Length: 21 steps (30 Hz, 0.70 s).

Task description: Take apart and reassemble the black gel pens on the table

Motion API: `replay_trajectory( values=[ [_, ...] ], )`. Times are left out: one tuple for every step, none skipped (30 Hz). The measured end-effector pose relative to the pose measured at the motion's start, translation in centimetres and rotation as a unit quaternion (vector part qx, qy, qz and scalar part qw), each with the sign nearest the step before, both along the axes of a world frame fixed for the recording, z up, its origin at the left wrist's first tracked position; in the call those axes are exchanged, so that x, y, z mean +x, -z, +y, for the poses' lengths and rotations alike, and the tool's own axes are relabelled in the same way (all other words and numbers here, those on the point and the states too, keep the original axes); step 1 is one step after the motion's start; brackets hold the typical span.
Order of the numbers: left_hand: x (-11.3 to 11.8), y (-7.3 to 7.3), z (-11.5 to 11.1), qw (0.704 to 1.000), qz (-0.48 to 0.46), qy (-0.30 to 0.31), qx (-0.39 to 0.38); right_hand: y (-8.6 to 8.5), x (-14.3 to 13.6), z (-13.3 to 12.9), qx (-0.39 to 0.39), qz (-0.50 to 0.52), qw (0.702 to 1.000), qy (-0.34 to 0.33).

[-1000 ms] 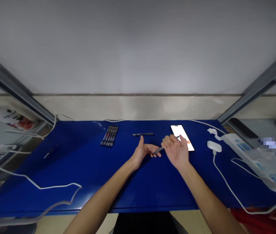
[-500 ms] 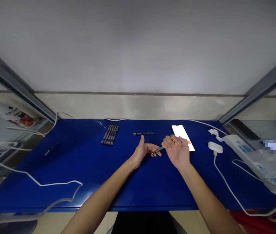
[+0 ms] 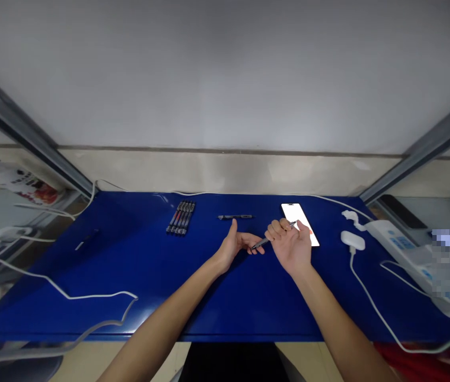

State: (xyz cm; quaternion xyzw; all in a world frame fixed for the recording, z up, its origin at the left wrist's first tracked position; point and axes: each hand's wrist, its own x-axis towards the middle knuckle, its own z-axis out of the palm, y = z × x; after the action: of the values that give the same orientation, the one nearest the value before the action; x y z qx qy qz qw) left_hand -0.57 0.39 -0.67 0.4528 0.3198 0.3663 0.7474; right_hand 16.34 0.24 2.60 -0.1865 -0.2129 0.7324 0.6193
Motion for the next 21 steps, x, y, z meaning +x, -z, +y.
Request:
replay_trajectory(
  values=[
    [-0.01,0.00,-0.01,1.000,0.000,0.000,0.000,0.01,0.01,0.01,0.000,0.002,1.000,-0.002],
    [-0.02,-0.01,-0.03,1.000,-0.001,0.000,-0.001,0.02,0.02,0.02,-0.001,0.004,1.000,-0.004],
    [-0.04,-0.01,-0.05,1.000,-0.002,-0.001,-0.001,0.05,0.03,0.04,0.000,0.005,1.000,-0.005],
    [-0.05,-0.02,-0.06,1.000,-0.002,-0.002,-0.002,0.07,0.04,0.07,0.000,0.006,1.000,-0.004],
    [-0.06,-0.02,-0.07,1.000,-0.002,-0.002,-0.002,0.09,0.05,0.09,0.002,0.007,1.000,-0.004],
    [-0.06,-0.01,-0.07,1.000,-0.003,-0.002,-0.002,0.11,0.07,0.10,0.003,0.007,1.000,-0.007],
    [-0.07,0.01,-0.07,1.000,-0.003,-0.001,-0.004,0.12,0.09,0.11,0.004,0.006,1.000,-0.012],
    [-0.07,0.03,-0.06,1.000,-0.005,0.000,-0.005,0.12,0.11,0.11,0.006,0.004,1.000,-0.016],
    [-0.07,0.04,-0.04,1.000,-0.006,0.000,-0.006,0.11,0.13,0.10,0.008,0.003,1.000,-0.019],
    [-0.08,0.06,-0.03,1.000,-0.008,-0.001,-0.008,0.10,0.14,0.09,0.010,0.003,1.000,-0.020],
    [-0.08,0.07,-0.03,1.000,-0.009,-0.002,-0.008,0.08,0.14,0.08,0.012,0.004,1.000,-0.018],
    [-0.08,0.07,-0.02,1.000,-0.009,-0.003,-0.007,0.06,0.14,0.07,0.013,0.004,1.000,-0.016],
    [-0.09,0.07,-0.02,1.000,-0.010,-0.002,-0.007,0.05,0.14,0.06,0.014,0.004,1.000,-0.015],
    [-0.10,0.07,-0.02,1.000,-0.010,-0.002,-0.006,0.04,0.13,0.06,0.015,0.003,1.000,-0.016],
    [-0.11,0.07,-0.02,1.000,-0.010,-0.002,-0.006,0.04,0.14,0.07,0.015,0.002,1.000,-0.016],
    [-0.12,0.08,-0.02,1.000,-0.009,-0.001,-0.004,0.05,0.14,0.08,0.016,0.003,1.000,-0.014],
    [-0.13,0.09,-0.02,1.000,-0.008,-0.001,-0.004,0.07,0.15,0.09,0.016,0.004,1.000,-0.012],
    [-0.14,0.11,-0.01,1.000,-0.007,-0.002,-0.004,0.08,0.16,0.10,0.015,0.005,1.000,-0.010],
    [-0.15,0.14,0.00,1.000,-0.007,-0.002,-0.004,0.10,0.17,0.11,0.015,0.005,1.000,-0.009],
    [-0.16,0.16,0.01,1.000,-0.007,-0.001,-0.005,0.10,0.18,0.12,0.015,0.005,1.000,-0.009],
    [-0.17,0.17,0.02,1.000,-0.008,0.000,-0.006,0.10,0.19,0.12,0.015,0.004,1.000,-0.009]
  ],
)
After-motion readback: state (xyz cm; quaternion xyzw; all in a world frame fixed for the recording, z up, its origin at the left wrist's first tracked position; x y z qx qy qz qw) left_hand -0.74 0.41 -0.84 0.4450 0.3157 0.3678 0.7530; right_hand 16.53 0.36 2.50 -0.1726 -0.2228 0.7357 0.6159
